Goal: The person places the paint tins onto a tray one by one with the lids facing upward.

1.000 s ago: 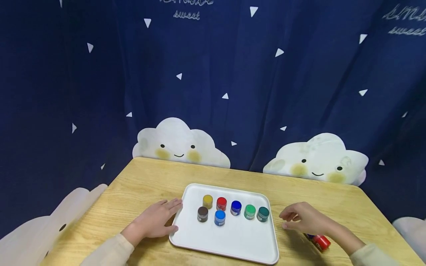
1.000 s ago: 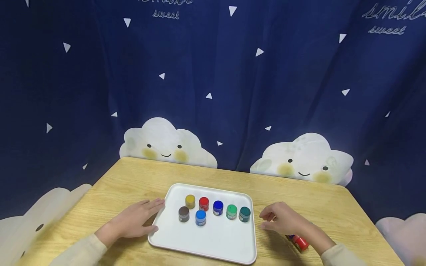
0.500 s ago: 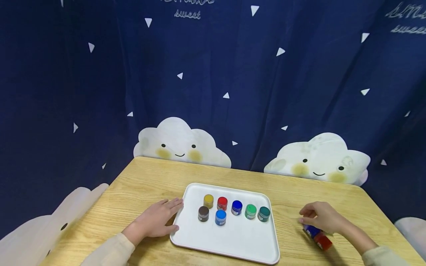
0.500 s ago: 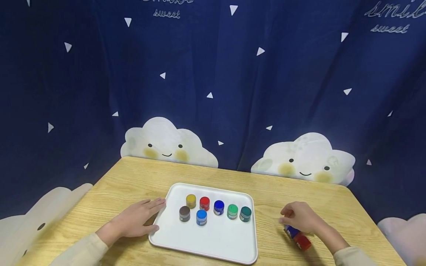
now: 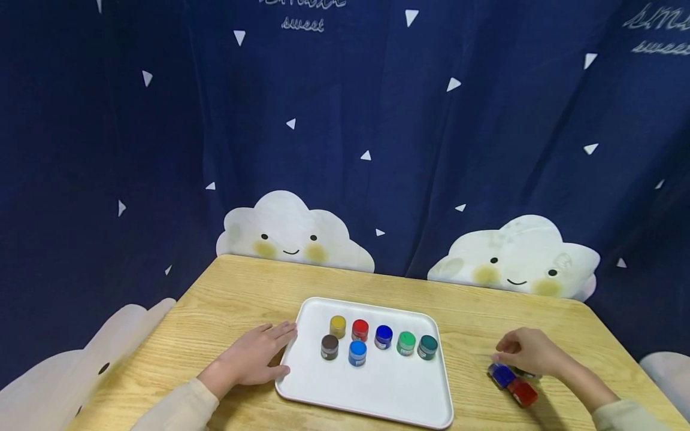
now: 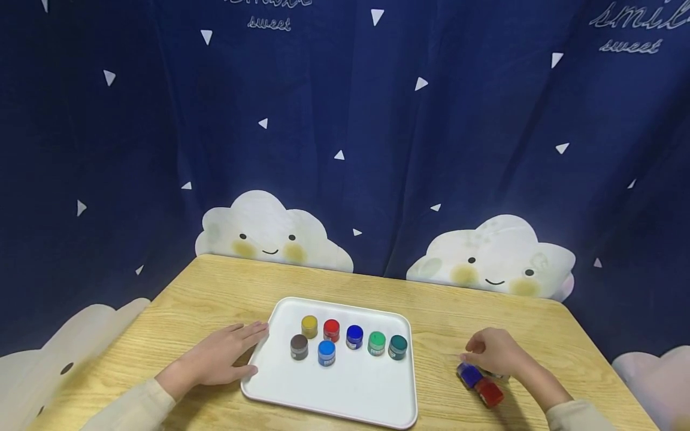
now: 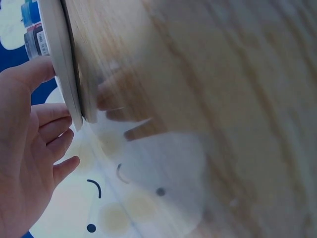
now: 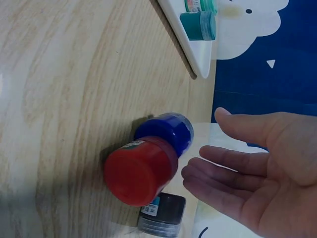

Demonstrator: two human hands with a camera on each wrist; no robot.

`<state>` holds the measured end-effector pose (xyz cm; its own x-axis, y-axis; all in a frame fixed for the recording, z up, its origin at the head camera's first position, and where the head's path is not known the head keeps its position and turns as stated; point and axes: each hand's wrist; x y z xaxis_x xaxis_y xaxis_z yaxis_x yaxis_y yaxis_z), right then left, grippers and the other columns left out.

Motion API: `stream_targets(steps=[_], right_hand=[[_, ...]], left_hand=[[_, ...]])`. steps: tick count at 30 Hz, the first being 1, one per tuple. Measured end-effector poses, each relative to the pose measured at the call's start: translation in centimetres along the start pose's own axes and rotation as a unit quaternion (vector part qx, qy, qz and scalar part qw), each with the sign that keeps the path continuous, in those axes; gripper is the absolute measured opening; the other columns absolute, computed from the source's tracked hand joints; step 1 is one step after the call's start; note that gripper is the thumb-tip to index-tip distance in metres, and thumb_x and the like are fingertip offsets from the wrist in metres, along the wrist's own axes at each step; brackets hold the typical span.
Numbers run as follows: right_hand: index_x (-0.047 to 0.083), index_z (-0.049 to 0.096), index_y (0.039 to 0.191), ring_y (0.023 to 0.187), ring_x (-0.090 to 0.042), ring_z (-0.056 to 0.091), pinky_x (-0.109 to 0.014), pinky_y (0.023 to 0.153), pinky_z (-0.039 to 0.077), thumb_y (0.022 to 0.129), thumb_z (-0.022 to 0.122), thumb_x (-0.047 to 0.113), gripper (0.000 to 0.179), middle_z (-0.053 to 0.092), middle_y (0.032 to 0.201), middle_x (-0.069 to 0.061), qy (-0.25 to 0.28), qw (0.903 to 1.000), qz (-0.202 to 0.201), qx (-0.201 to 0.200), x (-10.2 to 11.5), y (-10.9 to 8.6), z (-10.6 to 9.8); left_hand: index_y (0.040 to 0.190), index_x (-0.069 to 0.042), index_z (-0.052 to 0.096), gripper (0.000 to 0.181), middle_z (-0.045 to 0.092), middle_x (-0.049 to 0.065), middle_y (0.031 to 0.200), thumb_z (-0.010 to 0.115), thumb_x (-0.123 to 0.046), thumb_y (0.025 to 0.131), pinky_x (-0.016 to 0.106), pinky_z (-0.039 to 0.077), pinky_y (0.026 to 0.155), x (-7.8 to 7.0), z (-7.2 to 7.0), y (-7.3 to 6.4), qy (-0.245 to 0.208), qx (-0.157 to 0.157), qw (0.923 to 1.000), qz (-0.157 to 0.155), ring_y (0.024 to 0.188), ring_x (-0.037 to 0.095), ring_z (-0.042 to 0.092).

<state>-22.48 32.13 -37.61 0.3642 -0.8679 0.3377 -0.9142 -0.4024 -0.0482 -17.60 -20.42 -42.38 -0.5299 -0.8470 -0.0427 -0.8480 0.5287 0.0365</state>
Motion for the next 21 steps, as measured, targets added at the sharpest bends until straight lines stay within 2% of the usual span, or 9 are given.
stream_targets(steps=[2, 10, 18, 21], right_hand=[[0.004, 0.071, 0.087, 0.064, 0.002, 0.055, -0.019, 0.056, 0.047, 0.085, 0.071, 0.026, 0.023, 0.069, 0.077, 0.003, 0.008, 0.9999, 0.009, 0.011, 0.0, 0.0, 0.2], [0.002, 0.071, 0.087, 0.064, 0.006, 0.052, -0.018, 0.055, 0.047, 0.085, 0.072, 0.024, 0.021, 0.067, 0.076, 0.003, 0.019, 0.9996, -0.012, 0.016, -0.3, 0.1, 1.0], [0.003, 0.071, 0.087, 0.067, 0.005, 0.052, -0.018, 0.057, 0.047, 0.077, 0.079, 0.022, 0.023, 0.067, 0.078, 0.002, 0.033, 0.9992, 0.003, 0.023, -0.1, 0.4, 1.6], [0.002, 0.071, 0.086, 0.067, 0.004, 0.052, -0.018, 0.058, 0.048, 0.074, 0.081, 0.02, 0.024, 0.067, 0.078, 0.002, 0.03, 0.9993, -0.008, 0.022, -0.2, 0.5, 1.8]], left_hand=[[0.141, -0.001, 0.047, 0.07, 0.048, 0.013, 0.147, 0.063, -0.042, 0.087, 0.049, 0.042, 0.11, 0.0, 0.0, 0.0, 0.002, -0.002, 1.0, 0.001, 0.136, 0.027, 0.046], [0.141, -0.001, 0.047, 0.069, 0.048, 0.013, 0.147, 0.063, -0.042, 0.087, 0.048, 0.042, 0.11, 0.0, 0.1, 0.2, 0.004, 0.0, 1.0, -0.003, 0.137, 0.027, 0.046], [0.14, 0.0, 0.047, 0.069, 0.049, 0.014, 0.146, 0.064, -0.041, 0.087, 0.05, 0.042, 0.109, 0.0, 0.0, 0.0, -0.002, -0.007, 1.0, 0.002, 0.136, 0.028, 0.047], [0.14, 0.0, 0.048, 0.069, 0.049, 0.014, 0.146, 0.064, -0.041, 0.087, 0.05, 0.043, 0.109, 0.0, 0.0, -0.1, 0.0, -0.011, 0.9999, 0.006, 0.136, 0.028, 0.047]])
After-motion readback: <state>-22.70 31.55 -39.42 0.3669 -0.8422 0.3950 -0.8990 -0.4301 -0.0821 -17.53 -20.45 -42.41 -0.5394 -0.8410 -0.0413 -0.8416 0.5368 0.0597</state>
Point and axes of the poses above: each hand's wrist, its own y-axis towards the middle knuckle, its own z-axis out of the palm, x = y × z
